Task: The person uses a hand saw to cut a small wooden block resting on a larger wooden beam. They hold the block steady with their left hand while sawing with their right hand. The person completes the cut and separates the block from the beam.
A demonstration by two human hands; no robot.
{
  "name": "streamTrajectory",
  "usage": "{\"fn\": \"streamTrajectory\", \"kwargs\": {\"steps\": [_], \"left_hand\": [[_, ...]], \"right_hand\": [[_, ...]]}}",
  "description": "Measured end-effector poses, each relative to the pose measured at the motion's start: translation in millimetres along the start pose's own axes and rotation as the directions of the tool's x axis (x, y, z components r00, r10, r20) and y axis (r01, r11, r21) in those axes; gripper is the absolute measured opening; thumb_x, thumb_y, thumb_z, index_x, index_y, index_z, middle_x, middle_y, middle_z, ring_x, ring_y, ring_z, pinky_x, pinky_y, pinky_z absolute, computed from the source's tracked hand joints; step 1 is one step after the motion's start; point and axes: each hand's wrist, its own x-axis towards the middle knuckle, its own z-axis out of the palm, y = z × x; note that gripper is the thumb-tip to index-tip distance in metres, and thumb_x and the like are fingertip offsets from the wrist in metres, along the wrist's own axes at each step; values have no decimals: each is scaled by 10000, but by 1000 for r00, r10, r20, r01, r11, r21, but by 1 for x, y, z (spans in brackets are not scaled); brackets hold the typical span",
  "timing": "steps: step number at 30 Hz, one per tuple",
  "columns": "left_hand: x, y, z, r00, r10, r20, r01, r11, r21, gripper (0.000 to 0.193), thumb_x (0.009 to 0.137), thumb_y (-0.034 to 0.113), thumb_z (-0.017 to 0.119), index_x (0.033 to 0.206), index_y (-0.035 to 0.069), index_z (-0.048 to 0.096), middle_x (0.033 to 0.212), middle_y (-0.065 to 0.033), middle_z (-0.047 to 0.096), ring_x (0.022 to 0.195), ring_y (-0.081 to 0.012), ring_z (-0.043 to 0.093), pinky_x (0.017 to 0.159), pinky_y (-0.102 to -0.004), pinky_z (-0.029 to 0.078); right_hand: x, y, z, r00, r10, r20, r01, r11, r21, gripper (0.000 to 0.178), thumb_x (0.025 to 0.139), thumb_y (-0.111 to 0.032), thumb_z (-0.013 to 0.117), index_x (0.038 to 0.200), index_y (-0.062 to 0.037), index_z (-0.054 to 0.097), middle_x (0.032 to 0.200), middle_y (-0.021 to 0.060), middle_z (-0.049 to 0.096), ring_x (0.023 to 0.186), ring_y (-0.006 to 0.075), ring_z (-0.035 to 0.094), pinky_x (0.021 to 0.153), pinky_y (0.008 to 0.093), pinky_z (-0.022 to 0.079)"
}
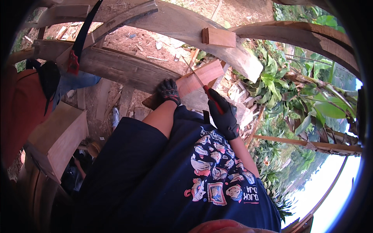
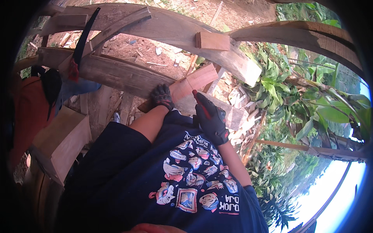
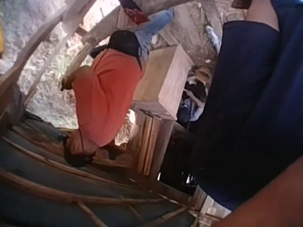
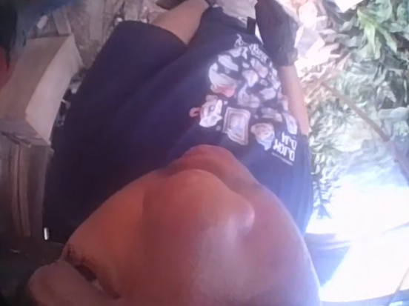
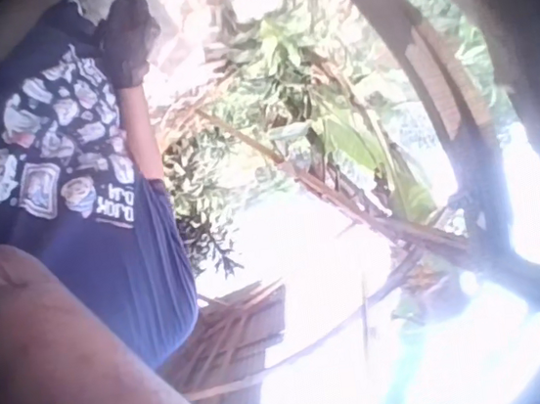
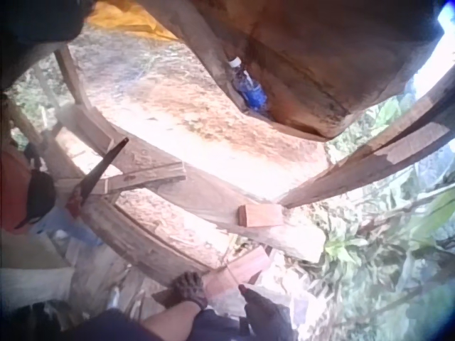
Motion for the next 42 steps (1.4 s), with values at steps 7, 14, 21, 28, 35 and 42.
{"fn": "streamTrajectory", "kwargs": {"steps": [7,14,21,28,35,42], "left_hand": [[11,2,26,999,-46,-25,45,999,-30,921,982,424,672,1745,174,220,1770,-175,249,1631,-445,228,1284,-690,194],[4,0,19,996,-60,-70,53,995,-86,817,1034,386,604,1741,179,252,1774,-158,265,1624,-439,253,1272,-694,226],[12,7,37,992,-59,-112,48,994,-97,831,1020,400,641,1731,197,263,1737,-149,328,1594,-418,319,1259,-708,257],[12,6,42,980,-45,-195,24,994,-109,748,1022,363,632,1692,220,330,1708,-141,360,1580,-417,331,1254,-695,278],[18,3,56,973,-97,-210,68,988,-141,739,1013,352,637,1680,222,347,1705,-135,355,1583,-425,315,1258,-709,256],[8,3,36,988,-87,-124,66,985,-160,795,1015,343,644,1719,224,293,1761,-140,295,1613,-433,278,1271,-701,242]], "right_hand": [[37,11,-3,998,-35,-60,38,998,51,417,1050,-160,708,1452,-54,677,1313,156,787,1197,302,771,1010,392,591],[-14,4,-24,997,49,-63,-49,999,-1,453,1038,-188,727,1480,-107,670,1323,180,776,1208,319,765,1018,422,583],[-26,-60,-32,984,176,35,-175,984,-30,465,1051,-192,675,1508,-113,644,1368,174,761,1205,311,764,1027,417,575],[74,-12,22,1000,-22,0,22,996,-91,427,1046,-287,661,1430,-106,705,1291,165,789,1139,355,777,1002,440,592],[19,-34,-35,996,-75,47,81,987,-140,419,1044,-227,712,1432,-70,693,1306,172,782,1219,335,756,1021,427,585],[59,-33,-27,985,171,28,-171,985,-12,384,1038,-261,729,1374,-77,751,1203,179,810,1098,277,791,961,389,594]]}}
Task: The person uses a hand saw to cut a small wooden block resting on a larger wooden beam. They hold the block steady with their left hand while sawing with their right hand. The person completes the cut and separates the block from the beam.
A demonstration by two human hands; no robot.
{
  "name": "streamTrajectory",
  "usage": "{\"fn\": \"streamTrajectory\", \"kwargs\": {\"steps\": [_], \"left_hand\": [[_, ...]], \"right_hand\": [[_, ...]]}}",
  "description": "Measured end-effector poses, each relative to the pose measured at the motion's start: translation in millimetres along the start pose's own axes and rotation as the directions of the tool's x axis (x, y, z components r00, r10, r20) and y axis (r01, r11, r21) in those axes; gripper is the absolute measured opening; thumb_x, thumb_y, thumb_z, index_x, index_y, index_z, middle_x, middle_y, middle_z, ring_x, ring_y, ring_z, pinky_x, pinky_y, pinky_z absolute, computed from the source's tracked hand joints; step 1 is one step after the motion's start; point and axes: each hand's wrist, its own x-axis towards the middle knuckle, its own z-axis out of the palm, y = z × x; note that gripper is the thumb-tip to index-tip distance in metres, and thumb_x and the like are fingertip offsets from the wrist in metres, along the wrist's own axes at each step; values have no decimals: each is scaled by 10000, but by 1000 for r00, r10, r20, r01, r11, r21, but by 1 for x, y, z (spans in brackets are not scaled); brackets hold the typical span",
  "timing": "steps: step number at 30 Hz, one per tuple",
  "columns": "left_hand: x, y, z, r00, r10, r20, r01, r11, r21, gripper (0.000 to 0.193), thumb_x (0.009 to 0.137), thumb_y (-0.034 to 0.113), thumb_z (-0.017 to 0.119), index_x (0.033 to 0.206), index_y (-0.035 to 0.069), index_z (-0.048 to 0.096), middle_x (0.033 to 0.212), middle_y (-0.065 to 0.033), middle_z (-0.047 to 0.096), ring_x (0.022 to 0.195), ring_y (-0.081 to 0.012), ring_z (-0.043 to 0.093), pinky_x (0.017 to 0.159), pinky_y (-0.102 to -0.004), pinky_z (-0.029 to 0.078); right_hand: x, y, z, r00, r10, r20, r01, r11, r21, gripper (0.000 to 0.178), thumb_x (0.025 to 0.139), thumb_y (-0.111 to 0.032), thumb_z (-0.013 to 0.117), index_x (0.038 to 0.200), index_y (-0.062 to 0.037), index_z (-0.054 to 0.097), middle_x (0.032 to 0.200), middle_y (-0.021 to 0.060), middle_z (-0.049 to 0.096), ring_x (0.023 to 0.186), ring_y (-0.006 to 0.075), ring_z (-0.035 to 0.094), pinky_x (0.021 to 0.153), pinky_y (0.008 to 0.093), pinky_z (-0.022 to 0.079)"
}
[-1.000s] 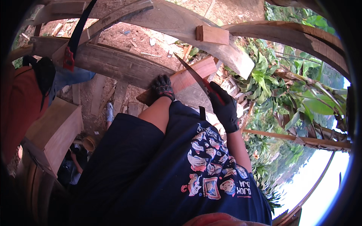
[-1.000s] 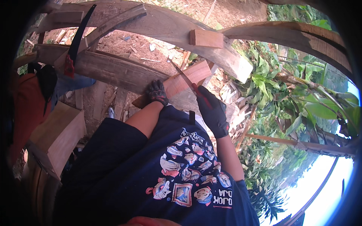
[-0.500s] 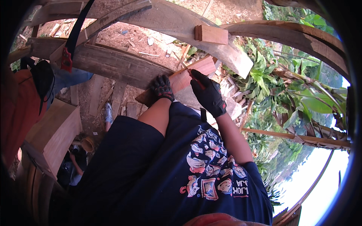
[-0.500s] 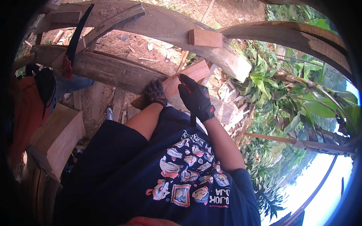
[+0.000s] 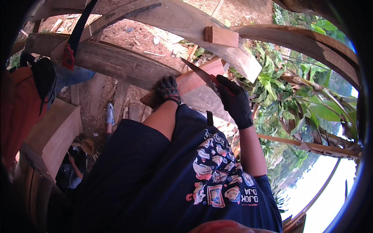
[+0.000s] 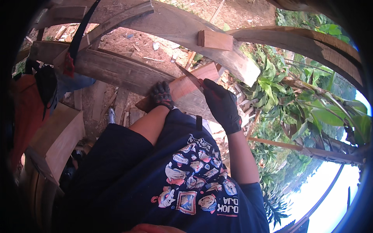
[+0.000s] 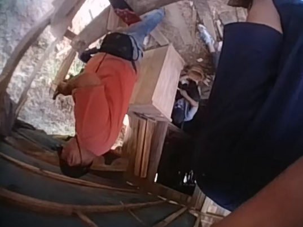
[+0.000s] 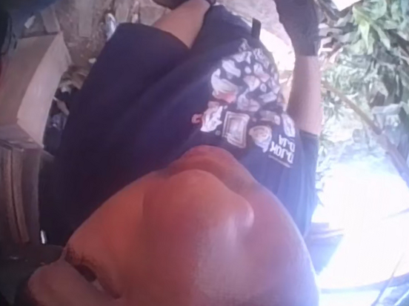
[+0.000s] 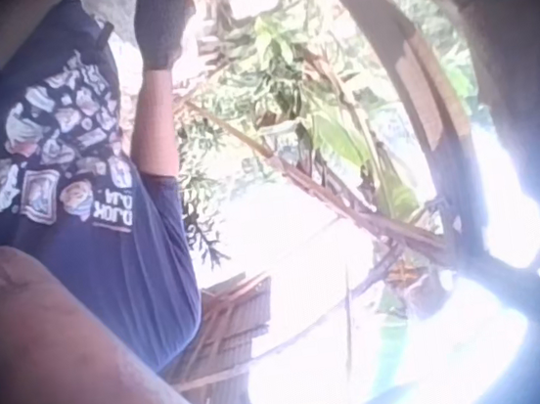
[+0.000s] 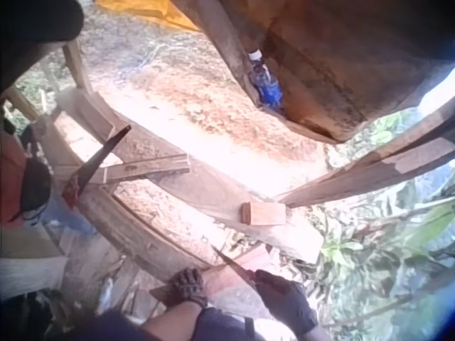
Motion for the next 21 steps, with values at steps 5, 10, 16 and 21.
{"fn": "streamTrajectory", "kwargs": {"steps": [5,10,16,21], "left_hand": [[0,3,5,999,-38,2,38,999,22,843,999,358,677,1727,221,274,1772,-138,289,1618,-424,284,1272,-695,246],[8,9,7,999,17,41,-19,998,63,837,997,429,693,1713,245,300,1747,-131,324,1600,-416,313,1261,-686,270],[4,-3,26,994,-6,-105,15,996,84,811,1011,512,663,1700,255,321,1724,-122,352,1579,-416,336,1253,-693,273],[6,1,17,999,-20,-48,24,996,86,829,1015,556,645,1707,255,301,1752,-124,320,1594,-419,313,1252,-708,258]], "right_hand": [[87,2,15,987,-33,156,59,984,-167,402,1041,-342,699,1314,-57,776,1076,169,822,951,246,791,897,408,612],[57,12,22,980,-188,59,196,964,-182,367,1038,-310,689,1291,-57,773,1171,191,809,1087,381,776,936,455,608],[-22,-35,-6,977,-213,24,214,960,-179,404,1038,-275,703,1359,-33,735,1266,195,789,1160,357,772,998,434,601],[32,8,27,991,-135,17,136,987,-80,398,1046,-297,676,1340,-37,744,1221,215,791,1157,382,759,995,454,589]]}}
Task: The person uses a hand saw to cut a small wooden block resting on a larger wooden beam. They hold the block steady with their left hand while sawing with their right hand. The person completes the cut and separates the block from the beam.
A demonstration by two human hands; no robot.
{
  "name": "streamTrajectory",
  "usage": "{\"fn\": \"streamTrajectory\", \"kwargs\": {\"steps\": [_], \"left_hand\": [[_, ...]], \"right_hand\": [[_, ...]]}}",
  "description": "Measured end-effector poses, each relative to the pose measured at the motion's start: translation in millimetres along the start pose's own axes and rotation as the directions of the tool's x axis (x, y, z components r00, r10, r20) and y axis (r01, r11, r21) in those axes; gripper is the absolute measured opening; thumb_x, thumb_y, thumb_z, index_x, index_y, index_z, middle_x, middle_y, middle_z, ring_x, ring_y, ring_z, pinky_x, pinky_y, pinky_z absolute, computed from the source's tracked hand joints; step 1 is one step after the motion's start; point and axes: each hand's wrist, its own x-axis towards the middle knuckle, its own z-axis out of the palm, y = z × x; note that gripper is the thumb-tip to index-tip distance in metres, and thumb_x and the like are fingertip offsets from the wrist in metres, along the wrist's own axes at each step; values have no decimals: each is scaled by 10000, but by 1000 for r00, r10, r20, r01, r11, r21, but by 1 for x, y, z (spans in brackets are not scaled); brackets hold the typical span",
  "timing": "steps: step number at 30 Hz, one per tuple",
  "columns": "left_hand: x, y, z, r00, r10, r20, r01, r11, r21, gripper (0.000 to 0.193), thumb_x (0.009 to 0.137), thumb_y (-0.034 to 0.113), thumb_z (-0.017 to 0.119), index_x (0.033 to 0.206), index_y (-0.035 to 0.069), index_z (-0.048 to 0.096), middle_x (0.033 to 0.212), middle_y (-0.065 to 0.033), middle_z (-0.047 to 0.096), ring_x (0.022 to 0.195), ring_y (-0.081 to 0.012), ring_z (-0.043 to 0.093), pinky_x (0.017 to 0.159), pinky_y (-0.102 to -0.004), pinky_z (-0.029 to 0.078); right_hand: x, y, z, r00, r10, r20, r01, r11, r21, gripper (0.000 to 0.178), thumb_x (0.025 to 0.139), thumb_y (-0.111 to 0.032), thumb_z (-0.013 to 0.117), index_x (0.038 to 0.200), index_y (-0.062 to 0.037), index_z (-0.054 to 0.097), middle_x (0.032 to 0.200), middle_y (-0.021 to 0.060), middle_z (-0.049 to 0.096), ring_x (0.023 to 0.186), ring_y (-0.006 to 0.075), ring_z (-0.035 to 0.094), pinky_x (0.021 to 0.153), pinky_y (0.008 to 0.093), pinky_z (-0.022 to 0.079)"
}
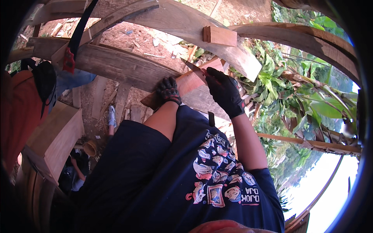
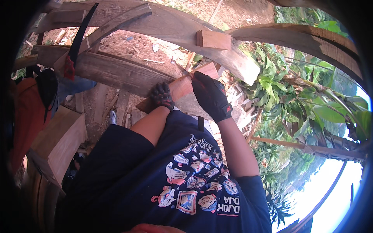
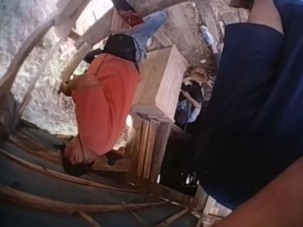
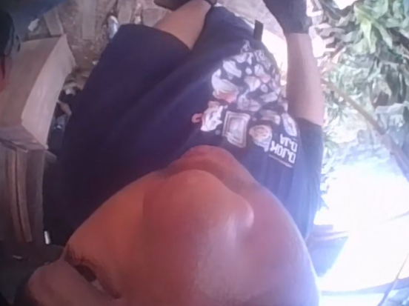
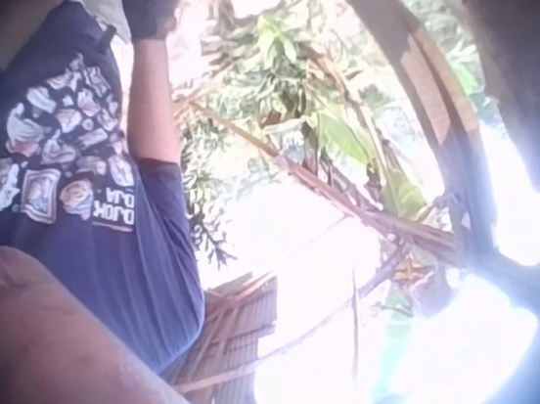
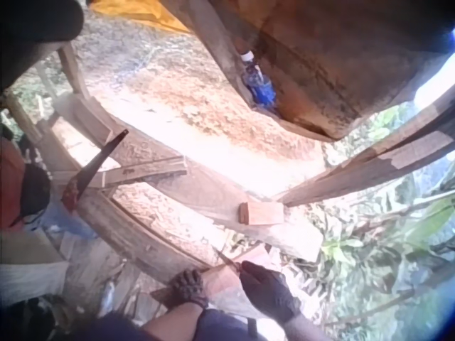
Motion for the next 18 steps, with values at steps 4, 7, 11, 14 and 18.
{"fn": "streamTrajectory", "kwargs": {"steps": [4,7,11,14,18], "left_hand": [[-3,1,-6,1000,27,-1,-27,1000,-10,829,1023,562,632,1713,255,288,1763,-126,308,1604,-415,301,1253,-712,252],[-3,0,-2,1000,23,-13,-23,1000,-12,824,1030,554,625,1715,248,284,1772,-127,294,1610,-419,289,1254,-712,250],[9,-1,5,1000,5,21,-4,999,-37,820,1035,549,621,1714,236,285,1760,-126,308,1603,-421,297,1253,-709,250],[1,0,2,999,12,-30,-11,999,30,814,1028,537,635,1706,234,300,1720,-129,354,1576,-422,335,1243,-704,272],[-4,0,-18,1000,10,16,-10,1000,-7,829,1014,533,657,1704,239,303,1719,-132,339,1561,-420,356,1236,-689,298]], "right_hand": [[62,22,34,999,21,29,-19,996,-88,389,1046,-311,649,1307,-43,755,1193,232,788,1132,409,749,991,481,578],[64,10,33,997,-9,75,20,988,-154,398,1044,-317,640,1304,-37,750,1195,237,785,1127,418,747,994,484,577],[-5,-11,14,988,-151,-37,144,979,-146,393,1035,-291,664,1316,-26,739,1187,235,788,1118,413,756,969,476,592],[-39,-27,-3,986,-145,-77,136,985,-106,377,1027,-255,684,1318,-21,736,1180,230,792,1113,406,762,941,470,603],[-22,-18,4,992,-109,-61,106,993,-54,374,1026,-258,682,1314,-27,739,1171,231,793,1108,408,762,937,472,602]]}}
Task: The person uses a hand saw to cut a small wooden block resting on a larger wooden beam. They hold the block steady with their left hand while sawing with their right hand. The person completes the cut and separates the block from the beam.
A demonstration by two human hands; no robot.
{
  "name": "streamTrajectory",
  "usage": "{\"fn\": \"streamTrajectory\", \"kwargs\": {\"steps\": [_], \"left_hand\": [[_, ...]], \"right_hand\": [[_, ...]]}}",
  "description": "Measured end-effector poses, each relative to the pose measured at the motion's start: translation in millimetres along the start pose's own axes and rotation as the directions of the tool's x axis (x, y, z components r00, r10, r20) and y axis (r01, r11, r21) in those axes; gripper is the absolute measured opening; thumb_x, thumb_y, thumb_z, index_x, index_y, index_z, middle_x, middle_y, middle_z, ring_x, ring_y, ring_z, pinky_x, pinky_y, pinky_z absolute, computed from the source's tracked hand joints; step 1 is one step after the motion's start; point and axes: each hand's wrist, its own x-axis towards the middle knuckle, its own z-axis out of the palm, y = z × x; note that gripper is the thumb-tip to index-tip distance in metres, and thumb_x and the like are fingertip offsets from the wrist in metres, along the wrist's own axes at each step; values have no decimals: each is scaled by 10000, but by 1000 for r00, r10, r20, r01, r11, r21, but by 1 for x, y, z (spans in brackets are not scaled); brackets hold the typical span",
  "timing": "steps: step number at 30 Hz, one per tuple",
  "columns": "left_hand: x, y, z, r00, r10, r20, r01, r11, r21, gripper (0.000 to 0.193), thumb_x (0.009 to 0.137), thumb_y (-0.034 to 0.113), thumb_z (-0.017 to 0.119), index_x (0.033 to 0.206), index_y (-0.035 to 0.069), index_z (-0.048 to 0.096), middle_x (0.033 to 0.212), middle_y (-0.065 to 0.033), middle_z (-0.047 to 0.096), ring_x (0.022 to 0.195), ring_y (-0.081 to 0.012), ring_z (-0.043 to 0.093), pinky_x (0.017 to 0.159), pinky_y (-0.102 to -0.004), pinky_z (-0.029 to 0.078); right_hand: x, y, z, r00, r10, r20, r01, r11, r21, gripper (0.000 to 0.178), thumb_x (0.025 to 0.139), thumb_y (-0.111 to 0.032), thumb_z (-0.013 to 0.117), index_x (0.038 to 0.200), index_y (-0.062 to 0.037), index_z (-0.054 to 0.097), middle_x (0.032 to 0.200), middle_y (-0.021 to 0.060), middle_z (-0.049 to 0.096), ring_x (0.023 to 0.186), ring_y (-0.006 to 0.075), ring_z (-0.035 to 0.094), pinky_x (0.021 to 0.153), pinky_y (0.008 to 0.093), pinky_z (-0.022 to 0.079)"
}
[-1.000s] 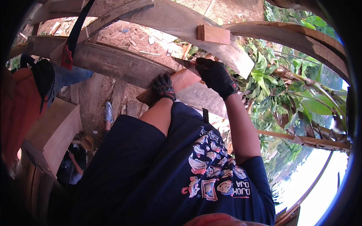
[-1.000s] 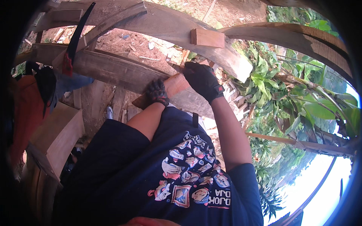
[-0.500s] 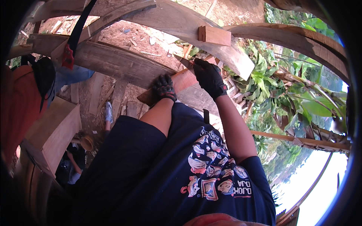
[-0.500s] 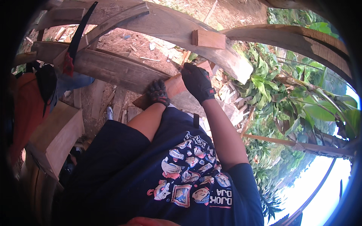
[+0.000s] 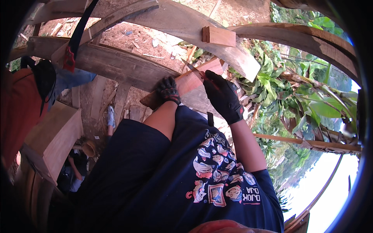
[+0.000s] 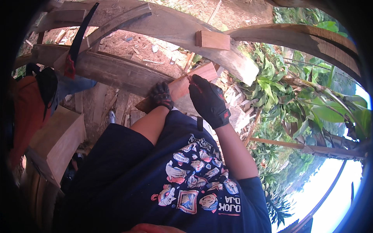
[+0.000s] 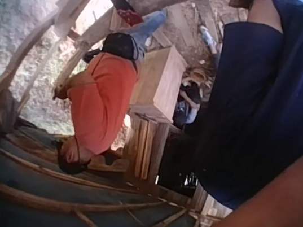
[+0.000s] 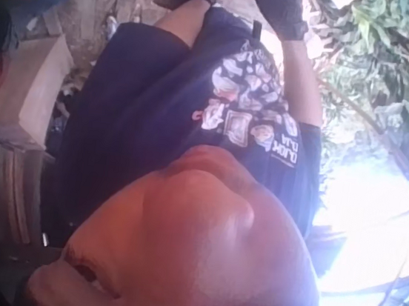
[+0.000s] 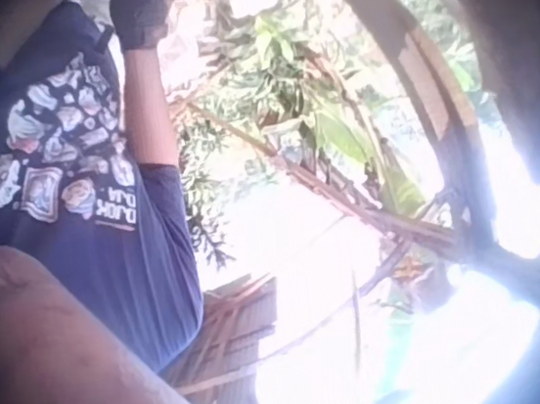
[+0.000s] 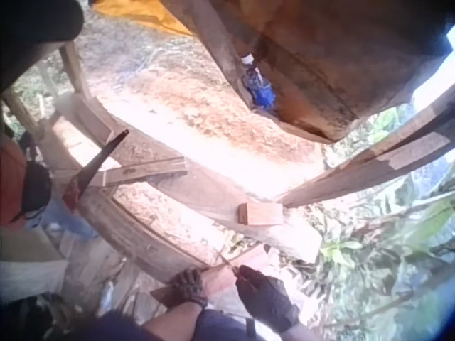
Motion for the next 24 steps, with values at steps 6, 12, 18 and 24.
{"fn": "streamTrajectory", "kwargs": {"steps": [6,12,18,24], "left_hand": [[-1,0,-3,1000,-1,19,1,1000,12,884,984,476,713,1714,232,280,1754,-143,280,1588,-425,328,1253,-669,289],[-2,1,-5,996,-25,81,28,999,-28,1181,797,469,874,1736,210,206,1783,-176,224,1638,-440,251,1302,-623,253],[-11,10,-39,987,0,160,-7,999,45,1273,740,468,902,1737,157,174,1774,-193,222,1646,-413,248,1328,-555,252],[-11,4,-46,992,5,123,-18,994,104,1329,693,463,932,1729,120,173,1742,-190,263,1632,-407,272,1310,-527,308]], "right_hand": [[43,38,45,1000,-2,-9,2,1000,-14,415,1036,-340,633,1316,-53,742,1159,245,789,1106,426,753,980,499,580],[-57,10,-25,999,44,-33,-38,987,157,381,1056,-267,655,1370,-62,724,1219,218,792,1128,386,769,969,456,592],[-176,30,-84,952,293,-91,-266,935,233,386,1029,-200,731,1391,-66,729,1106,155,822,882,236,805,812,392,604],[-242,55,-93,945,311,-104,-263,907,328,444,1018,-267,715,1419,-77,719,1177,159,822,1049,290,808,972,418,586]]}}
